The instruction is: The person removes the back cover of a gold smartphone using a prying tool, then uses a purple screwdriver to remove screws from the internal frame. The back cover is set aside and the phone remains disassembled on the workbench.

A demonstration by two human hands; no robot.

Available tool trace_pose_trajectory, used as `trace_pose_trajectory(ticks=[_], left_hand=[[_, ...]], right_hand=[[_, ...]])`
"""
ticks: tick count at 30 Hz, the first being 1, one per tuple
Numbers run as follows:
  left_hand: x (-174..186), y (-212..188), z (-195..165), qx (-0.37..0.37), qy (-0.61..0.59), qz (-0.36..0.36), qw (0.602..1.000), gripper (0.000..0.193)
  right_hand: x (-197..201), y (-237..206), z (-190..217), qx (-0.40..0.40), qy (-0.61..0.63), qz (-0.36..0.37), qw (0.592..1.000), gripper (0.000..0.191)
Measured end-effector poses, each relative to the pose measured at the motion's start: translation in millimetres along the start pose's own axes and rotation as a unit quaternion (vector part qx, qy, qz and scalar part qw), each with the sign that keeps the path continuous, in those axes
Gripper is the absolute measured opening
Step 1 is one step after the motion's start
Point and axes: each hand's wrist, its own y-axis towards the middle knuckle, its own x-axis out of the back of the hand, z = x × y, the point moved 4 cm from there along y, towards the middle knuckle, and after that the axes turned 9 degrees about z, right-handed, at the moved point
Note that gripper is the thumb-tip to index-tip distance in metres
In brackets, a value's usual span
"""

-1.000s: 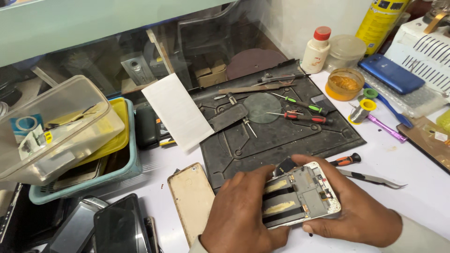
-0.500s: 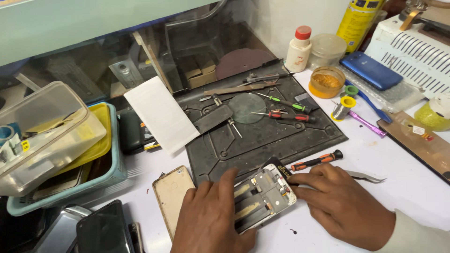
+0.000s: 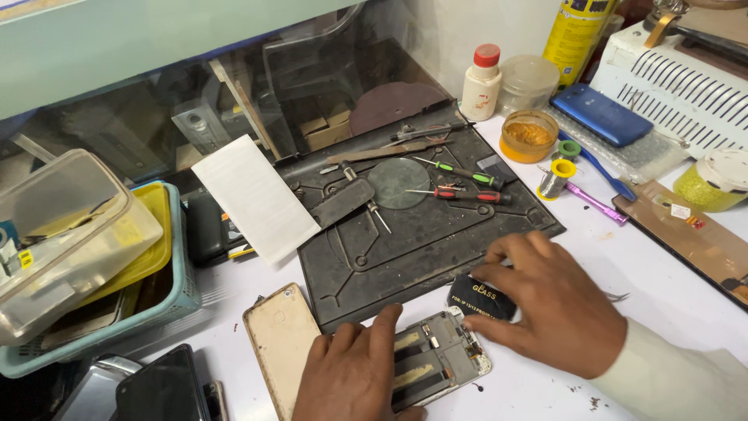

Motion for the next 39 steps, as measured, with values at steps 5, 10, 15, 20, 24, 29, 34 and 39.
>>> trace_pose_trajectory(ticks=[5,10,15,20,24,29,34,39], left_hand=[[2,-3,-2,-0.008,-0.002,0.003,1.0,0.128],[0,-5,-3,-0.016,-0.024,-0.005,1.0,0.123],[-3,-5,-4,-0.05,-0.027,-0.039,0.998,0.124],[-7,-3,-7,-0.074,-0.039,-0.059,0.995,0.118],[-8,-2,-11,-0.083,-0.045,-0.08,0.992,0.118],[-7,-1,-13,-0.079,-0.053,-0.063,0.993,0.117],[-9,3,-10,-0.044,-0.051,-0.024,0.997,0.116],[-14,3,-3,-0.077,-0.05,-0.08,0.992,0.121]], right_hand=[[-2,18,8,-0.078,0.035,0.077,0.993,0.049],[6,25,14,-0.101,0.047,0.029,0.993,0.041],[3,28,16,-0.107,0.017,0.048,0.993,0.032],[-2,35,9,-0.079,0.071,0.076,0.991,0.024],[-3,40,-9,-0.101,0.155,0.101,0.978,0.017],[4,47,-44,-0.148,0.4,0.077,0.901,0.015],[2,57,-67,-0.211,0.496,-0.022,0.842,0.02],[21,38,-62,-0.139,0.352,-0.038,0.925,0.033]])
